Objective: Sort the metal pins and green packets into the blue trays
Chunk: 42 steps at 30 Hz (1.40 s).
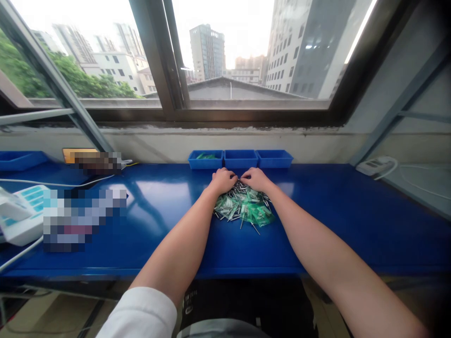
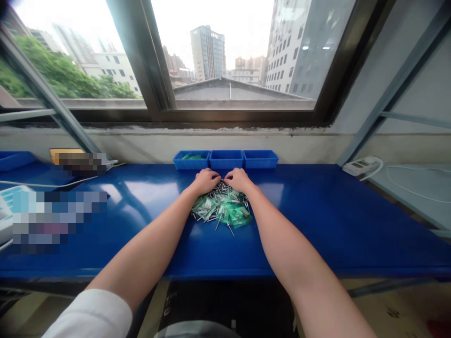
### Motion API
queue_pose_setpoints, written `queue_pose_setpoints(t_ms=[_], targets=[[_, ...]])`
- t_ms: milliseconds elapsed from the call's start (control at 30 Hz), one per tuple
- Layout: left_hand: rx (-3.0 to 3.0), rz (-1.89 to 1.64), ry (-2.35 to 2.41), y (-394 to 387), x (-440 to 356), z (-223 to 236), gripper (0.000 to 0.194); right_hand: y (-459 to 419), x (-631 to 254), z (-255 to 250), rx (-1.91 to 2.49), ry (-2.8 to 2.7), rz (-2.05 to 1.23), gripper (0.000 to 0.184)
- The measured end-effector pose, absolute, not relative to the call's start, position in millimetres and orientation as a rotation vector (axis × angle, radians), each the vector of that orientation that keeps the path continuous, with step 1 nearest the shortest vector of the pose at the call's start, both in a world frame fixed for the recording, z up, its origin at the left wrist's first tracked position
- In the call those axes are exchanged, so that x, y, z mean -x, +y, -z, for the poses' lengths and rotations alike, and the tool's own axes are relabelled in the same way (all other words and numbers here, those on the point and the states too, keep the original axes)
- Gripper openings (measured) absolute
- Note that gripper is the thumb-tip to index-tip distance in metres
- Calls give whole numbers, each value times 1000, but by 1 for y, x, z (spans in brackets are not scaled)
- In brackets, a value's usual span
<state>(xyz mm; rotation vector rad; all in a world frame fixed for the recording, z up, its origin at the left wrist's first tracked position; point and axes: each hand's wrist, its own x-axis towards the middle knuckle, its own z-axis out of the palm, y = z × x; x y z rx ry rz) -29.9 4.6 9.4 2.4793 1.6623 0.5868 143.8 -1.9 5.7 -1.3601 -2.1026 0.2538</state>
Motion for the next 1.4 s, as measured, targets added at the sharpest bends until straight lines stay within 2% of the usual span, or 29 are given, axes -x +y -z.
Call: queue_pose_setpoints(t_ms=[467, 867, 1400], targets=[[-2502, -683, 1570, 6, 31, -11, 35, -6, -144, -11, 1241, -2017, -201, 13], [-2487, -940, 1212, -4, 28, -24, 27, -4, -139, -18, 1011, -1538, -715, 22], [-2490, -830, 1464, -1, 30, -22, 25, -9, -142, -18, 1115, -1653, -513, 16]])
